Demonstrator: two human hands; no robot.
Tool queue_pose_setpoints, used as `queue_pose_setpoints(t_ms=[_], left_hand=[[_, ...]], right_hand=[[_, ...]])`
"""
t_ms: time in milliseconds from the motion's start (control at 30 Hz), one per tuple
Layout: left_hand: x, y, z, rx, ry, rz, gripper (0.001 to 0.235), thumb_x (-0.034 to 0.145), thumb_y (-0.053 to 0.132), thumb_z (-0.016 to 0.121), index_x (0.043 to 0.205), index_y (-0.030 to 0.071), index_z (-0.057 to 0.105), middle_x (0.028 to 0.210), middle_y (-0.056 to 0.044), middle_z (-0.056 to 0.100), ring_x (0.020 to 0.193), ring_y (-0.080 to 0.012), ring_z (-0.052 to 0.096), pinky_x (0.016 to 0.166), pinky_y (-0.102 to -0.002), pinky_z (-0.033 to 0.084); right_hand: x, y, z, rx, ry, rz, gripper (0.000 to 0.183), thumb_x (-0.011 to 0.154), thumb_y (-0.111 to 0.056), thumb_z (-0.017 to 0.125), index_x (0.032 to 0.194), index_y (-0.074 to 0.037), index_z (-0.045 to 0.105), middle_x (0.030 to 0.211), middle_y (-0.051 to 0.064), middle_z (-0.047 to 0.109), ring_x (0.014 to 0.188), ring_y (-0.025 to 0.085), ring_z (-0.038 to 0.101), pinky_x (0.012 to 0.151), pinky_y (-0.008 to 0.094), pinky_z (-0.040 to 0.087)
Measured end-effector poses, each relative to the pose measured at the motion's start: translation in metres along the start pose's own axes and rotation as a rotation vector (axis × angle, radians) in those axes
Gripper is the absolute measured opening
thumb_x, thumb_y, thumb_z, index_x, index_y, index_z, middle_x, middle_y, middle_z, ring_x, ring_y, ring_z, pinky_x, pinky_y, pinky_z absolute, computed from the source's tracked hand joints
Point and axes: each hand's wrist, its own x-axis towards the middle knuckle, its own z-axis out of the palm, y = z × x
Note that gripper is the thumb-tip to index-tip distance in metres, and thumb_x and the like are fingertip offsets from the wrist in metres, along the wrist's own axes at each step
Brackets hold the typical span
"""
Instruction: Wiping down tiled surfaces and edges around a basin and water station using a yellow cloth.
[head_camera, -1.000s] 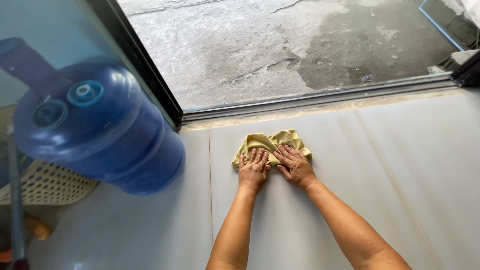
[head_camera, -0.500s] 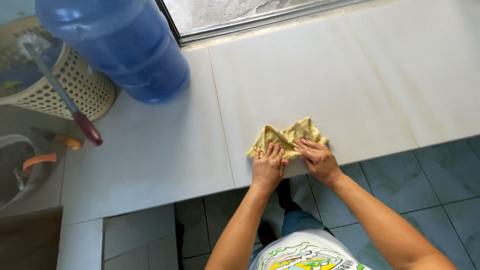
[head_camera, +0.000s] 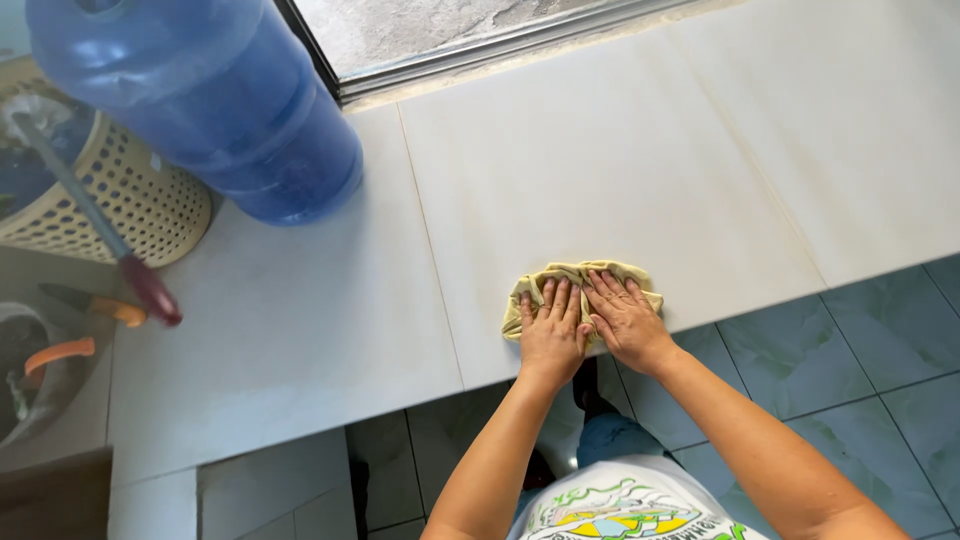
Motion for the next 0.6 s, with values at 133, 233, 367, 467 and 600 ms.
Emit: queue_pose_setpoints(t_ms=[133,233,367,467,600], left_hand=[[0.082,-0.02,0.013,0.013,0.01,-0.043,0.067,0.102,0.045,0.043,0.159,0.012,0.033,0.168,-0.007,0.028,0.156,-0.0276,0.02,0.124,-0.059,0.004],[0.155,-0.039,0.023,0.045,0.03,-0.083,0.068,0.103,0.046,0.038,0.161,0.012,0.028,0.17,-0.006,0.022,0.157,-0.0256,0.015,0.125,-0.057,0.001],[0.259,-0.073,0.03,0.096,0.036,-0.171,0.068,0.103,0.045,0.034,0.162,0.013,0.024,0.171,-0.004,0.017,0.158,-0.0234,0.01,0.125,-0.055,0.0],[0.334,-0.1,0.029,0.096,0.011,-0.233,0.068,0.102,0.046,0.033,0.163,0.016,0.023,0.172,-0.002,0.015,0.158,-0.0216,0.008,0.125,-0.054,-0.001],[0.423,-0.139,0.024,0.1,-0.067,-0.332,0.067,0.103,0.049,0.031,0.163,0.021,0.021,0.172,0.001,0.011,0.159,-0.0196,0.005,0.126,-0.053,-0.004]], right_hand=[[0.072,0.054,0.01,-0.119,0.008,-0.04,0.062,0.1,-0.031,0.043,0.159,-0.013,0.035,0.169,0.006,0.02,0.157,0.024,0.014,0.124,0.051,0.011],[0.145,0.1,0.009,-0.169,-0.057,-0.035,0.06,0.102,-0.033,0.04,0.159,-0.017,0.03,0.171,0.002,0.015,0.159,0.021,0.009,0.126,0.05,0.006],[0.251,0.152,0.005,-0.141,-0.099,-0.051,0.063,0.102,-0.033,0.04,0.161,-0.02,0.026,0.172,0.001,0.011,0.158,0.021,0.006,0.126,0.049,0.003],[0.327,0.189,0.004,-0.138,-0.155,-0.04,0.062,0.102,-0.032,0.039,0.162,-0.021,0.025,0.172,0.0,0.009,0.158,0.02,0.004,0.126,0.049,0.002],[0.421,0.232,0.012,-0.125,-0.204,-0.045,0.063,0.102,-0.035,0.039,0.162,-0.024,0.024,0.173,-0.001,0.007,0.159,0.02,0.002,0.126,0.049,0.0]])
